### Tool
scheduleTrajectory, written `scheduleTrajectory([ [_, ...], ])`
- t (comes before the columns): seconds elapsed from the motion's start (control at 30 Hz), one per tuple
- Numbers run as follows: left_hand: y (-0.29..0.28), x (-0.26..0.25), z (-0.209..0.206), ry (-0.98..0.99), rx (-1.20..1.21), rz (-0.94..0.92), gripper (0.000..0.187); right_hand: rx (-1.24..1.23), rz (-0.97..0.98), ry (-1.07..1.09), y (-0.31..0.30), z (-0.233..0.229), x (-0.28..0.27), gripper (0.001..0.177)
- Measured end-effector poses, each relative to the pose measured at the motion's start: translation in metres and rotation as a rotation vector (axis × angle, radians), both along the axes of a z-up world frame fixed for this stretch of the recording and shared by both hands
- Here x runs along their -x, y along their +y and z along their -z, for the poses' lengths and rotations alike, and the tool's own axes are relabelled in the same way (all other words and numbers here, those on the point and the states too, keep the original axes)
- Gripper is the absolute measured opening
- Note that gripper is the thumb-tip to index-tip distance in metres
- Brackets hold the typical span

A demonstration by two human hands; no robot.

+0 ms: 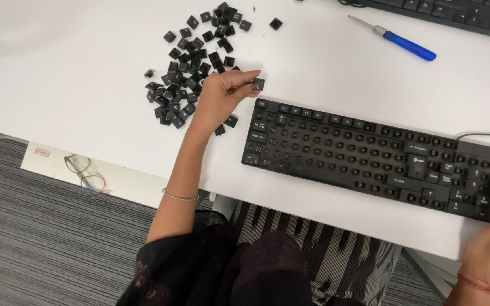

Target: Replacing keycaps on a mechanical keyboard.

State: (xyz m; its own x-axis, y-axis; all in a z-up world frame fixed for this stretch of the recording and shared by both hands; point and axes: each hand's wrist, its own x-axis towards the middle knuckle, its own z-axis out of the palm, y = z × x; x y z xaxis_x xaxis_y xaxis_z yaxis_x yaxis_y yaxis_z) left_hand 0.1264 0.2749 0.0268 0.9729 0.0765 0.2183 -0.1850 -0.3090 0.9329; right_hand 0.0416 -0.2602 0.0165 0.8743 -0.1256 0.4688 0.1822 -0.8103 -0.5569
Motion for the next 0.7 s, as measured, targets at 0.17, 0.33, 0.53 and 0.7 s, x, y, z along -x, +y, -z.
scheduleTrajectory([
  [0.17, -0.010, 0.011, -0.019, 0.045, 0.112, 0.100, 0.037, 0.026, -0.024, -0.025, -0.005, 0.003, 0.000, 0.034],
  [0.33, -0.028, 0.024, -0.035, 0.062, 0.107, 0.202, 0.039, -0.027, 0.057, -0.092, 0.012, -0.010, 0.001, 0.024],
  [0.53, -0.107, 0.048, -0.057, 0.250, 0.093, 0.346, 0.033, 0.079, -0.092, -0.127, 0.057, -0.026, 0.033, 0.014],
  [0.7, -0.184, 0.076, -0.055, 0.346, 0.121, 0.456, 0.018, -0.049, -0.336, 0.091, 0.142, -0.093, 0.037, 0.037],
])
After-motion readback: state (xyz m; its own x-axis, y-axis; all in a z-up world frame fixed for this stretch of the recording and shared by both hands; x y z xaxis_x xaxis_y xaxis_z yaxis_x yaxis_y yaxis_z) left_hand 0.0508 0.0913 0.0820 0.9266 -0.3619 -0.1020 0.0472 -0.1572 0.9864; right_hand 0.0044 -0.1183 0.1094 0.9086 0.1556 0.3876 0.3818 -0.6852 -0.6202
